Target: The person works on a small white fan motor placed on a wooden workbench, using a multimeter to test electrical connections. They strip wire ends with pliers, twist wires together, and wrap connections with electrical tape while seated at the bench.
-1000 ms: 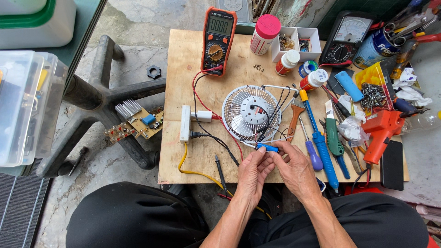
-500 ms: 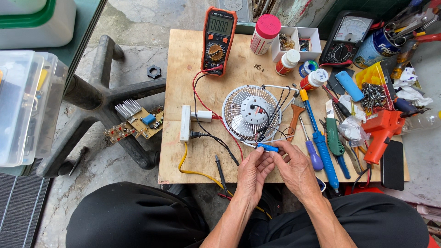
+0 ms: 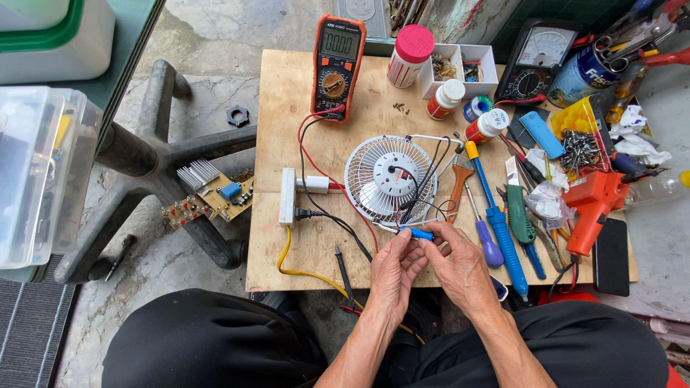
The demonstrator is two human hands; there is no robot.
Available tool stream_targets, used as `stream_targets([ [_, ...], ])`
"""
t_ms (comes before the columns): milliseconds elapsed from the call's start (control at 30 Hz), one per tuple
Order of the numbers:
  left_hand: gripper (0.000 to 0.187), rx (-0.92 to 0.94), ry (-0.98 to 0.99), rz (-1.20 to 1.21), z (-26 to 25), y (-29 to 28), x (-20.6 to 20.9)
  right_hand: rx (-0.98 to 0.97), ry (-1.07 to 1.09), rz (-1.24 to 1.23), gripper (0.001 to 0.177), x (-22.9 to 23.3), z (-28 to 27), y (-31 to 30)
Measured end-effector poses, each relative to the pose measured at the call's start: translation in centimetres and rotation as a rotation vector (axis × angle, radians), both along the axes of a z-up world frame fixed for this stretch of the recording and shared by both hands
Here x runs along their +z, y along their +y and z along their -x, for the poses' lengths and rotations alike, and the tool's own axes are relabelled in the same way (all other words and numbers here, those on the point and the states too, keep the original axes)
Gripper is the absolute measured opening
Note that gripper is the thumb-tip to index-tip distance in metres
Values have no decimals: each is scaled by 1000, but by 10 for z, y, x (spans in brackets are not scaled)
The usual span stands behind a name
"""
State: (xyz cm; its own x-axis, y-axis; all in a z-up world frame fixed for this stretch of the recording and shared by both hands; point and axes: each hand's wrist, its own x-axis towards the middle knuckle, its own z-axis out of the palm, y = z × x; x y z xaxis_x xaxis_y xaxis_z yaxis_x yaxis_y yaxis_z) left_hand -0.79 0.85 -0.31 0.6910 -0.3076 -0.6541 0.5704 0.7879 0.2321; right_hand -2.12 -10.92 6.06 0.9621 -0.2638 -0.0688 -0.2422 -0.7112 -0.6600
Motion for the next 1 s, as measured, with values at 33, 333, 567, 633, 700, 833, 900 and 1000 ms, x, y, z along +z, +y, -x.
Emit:
stream_targets([
  [33,19,-2,-2,0,0,0,0,-2,-2,0,24,1,0,1],
  [333,18,-21,-14,-25,1,0,-1,-38,-22,-17,23,-4,3,0],
  [567,18,-26,-20,-35,0,-3,-6,-13,-34,-17,25,0,2,-1],
  [633,17,-30,-19,-39,0,-4,-8,-6,-40,-22,27,3,2,1],
  [700,18,-36,-23,-49,1,-5,-13,-9,-41,-29,26,9,1,5],
  [833,18,-36,-24,-51,1,-5,-14,-12,-34,-37,25,10,0,6],
  [900,18,-52,-32,-61,2,-5,-13,-29,-32,-83,25,9,0,6],
  [1000,26,-130,-2,-148,-1,12,26,-130,71,-265,23,15,3,7],
])
